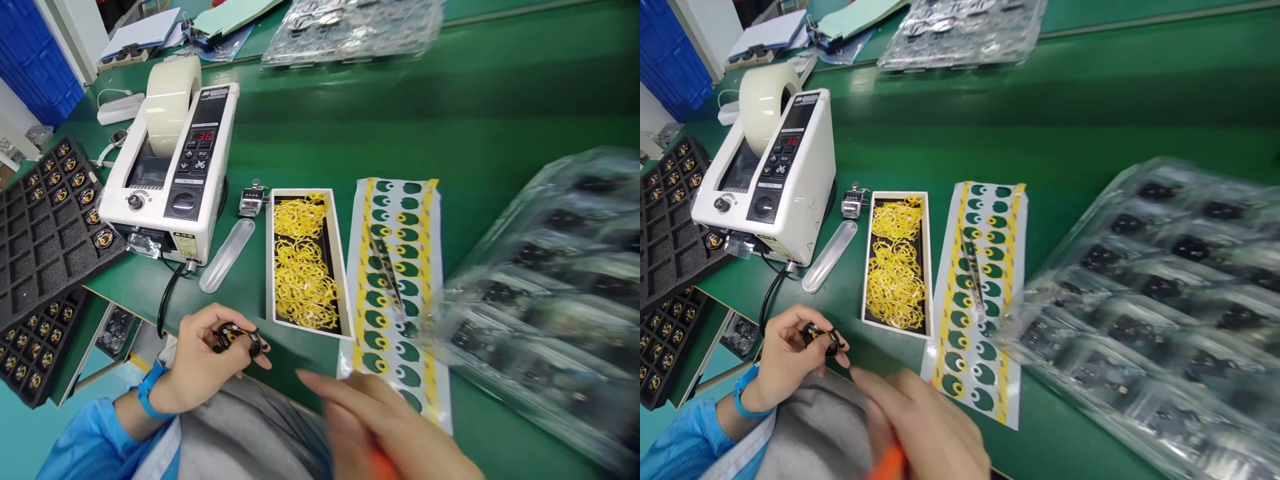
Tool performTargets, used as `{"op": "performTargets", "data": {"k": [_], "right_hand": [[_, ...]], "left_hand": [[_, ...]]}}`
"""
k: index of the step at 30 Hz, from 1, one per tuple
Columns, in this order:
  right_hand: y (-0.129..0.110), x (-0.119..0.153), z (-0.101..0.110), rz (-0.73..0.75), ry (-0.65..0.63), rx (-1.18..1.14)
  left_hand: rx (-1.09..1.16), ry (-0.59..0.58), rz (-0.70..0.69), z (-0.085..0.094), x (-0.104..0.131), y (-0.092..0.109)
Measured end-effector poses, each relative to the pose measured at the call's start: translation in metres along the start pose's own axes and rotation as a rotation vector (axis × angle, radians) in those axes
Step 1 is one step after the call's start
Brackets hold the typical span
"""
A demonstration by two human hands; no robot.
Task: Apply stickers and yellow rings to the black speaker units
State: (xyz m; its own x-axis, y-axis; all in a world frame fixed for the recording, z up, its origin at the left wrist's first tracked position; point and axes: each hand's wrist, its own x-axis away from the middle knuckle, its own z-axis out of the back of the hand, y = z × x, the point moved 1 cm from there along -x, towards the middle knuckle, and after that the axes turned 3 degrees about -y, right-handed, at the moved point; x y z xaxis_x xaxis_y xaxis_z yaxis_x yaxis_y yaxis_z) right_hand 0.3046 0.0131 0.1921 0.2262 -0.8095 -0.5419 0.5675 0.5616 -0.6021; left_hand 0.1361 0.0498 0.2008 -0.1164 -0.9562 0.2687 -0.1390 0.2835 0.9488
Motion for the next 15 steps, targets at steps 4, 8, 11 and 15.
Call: {"op": "performTargets", "data": {"k": [4,8,11,15], "right_hand": [[-0.009,-0.025,-0.014,0.07,0.04,0.083],[-0.01,-0.033,-0.022,0.032,0.114,0.116],[-0.007,-0.031,-0.023,-0.036,0.094,0.041],[-0.002,-0.032,-0.024,-0.063,0.065,-0.007]], "left_hand": [[-0.213,0.035,-0.239,0.0,0.008,-0.005],[-0.363,-0.022,-0.407,-0.001,0.015,-0.007],[-0.441,-0.068,-0.488,0.0,0.017,-0.004],[-0.488,-0.122,-0.506,0.002,0.016,-0.001]]}}
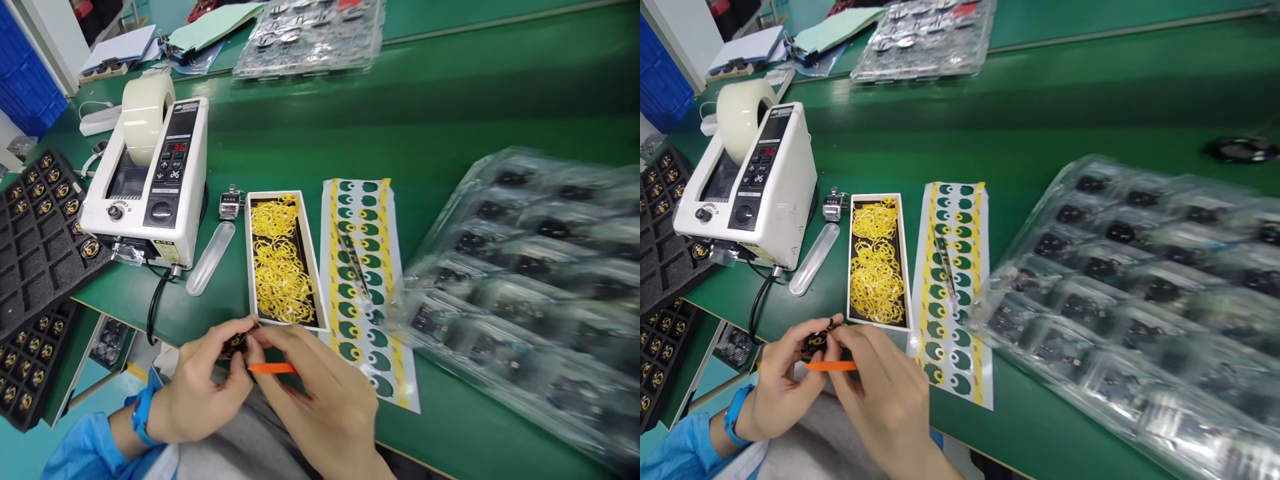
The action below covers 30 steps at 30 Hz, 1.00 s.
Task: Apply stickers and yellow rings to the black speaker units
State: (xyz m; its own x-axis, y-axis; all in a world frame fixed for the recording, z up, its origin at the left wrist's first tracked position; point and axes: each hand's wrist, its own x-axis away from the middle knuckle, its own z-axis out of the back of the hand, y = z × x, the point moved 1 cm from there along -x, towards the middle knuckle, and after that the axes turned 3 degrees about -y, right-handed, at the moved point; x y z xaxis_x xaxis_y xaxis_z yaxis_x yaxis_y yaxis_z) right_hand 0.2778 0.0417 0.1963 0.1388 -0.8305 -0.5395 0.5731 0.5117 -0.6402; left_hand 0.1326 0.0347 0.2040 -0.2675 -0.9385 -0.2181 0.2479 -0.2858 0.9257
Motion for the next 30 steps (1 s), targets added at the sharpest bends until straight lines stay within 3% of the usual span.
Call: {"op": "performTargets", "data": {"k": [3,7,9,13,16,22,26,30], "right_hand": [[0.001,-0.005,0.003,-0.023,-0.072,-0.157],[0.003,-0.009,0.016,-0.212,-0.228,-0.52],[0.009,-0.008,0.024,-0.32,-0.241,-0.555],[0.032,-0.007,0.032,-0.434,-0.094,-0.22],[0.044,-0.008,0.032,-0.324,-0.05,0.005],[0.044,-0.002,0.047,-0.125,-0.063,0.198],[0.075,-0.002,0.092,-0.078,0.02,0.42],[0.127,-0.008,0.173,-0.154,0.115,0.695]], "left_hand": [[0.007,-0.006,0.047,0.0,0.0,-0.003],[0.081,-0.002,0.18,0.0,0.001,-0.011],[0.155,0.002,0.256,0.0,0.002,-0.014],[0.288,0.034,0.341,0.002,0.0,-0.016],[0.373,0.047,0.362,0.003,-0.003,-0.014],[0.467,0.068,0.409,0.008,-0.006,-0.017],[0.48,0.147,0.439,0.018,-0.005,-0.024],[0.48,0.162,0.512,0.038,-0.007,-0.028]]}}
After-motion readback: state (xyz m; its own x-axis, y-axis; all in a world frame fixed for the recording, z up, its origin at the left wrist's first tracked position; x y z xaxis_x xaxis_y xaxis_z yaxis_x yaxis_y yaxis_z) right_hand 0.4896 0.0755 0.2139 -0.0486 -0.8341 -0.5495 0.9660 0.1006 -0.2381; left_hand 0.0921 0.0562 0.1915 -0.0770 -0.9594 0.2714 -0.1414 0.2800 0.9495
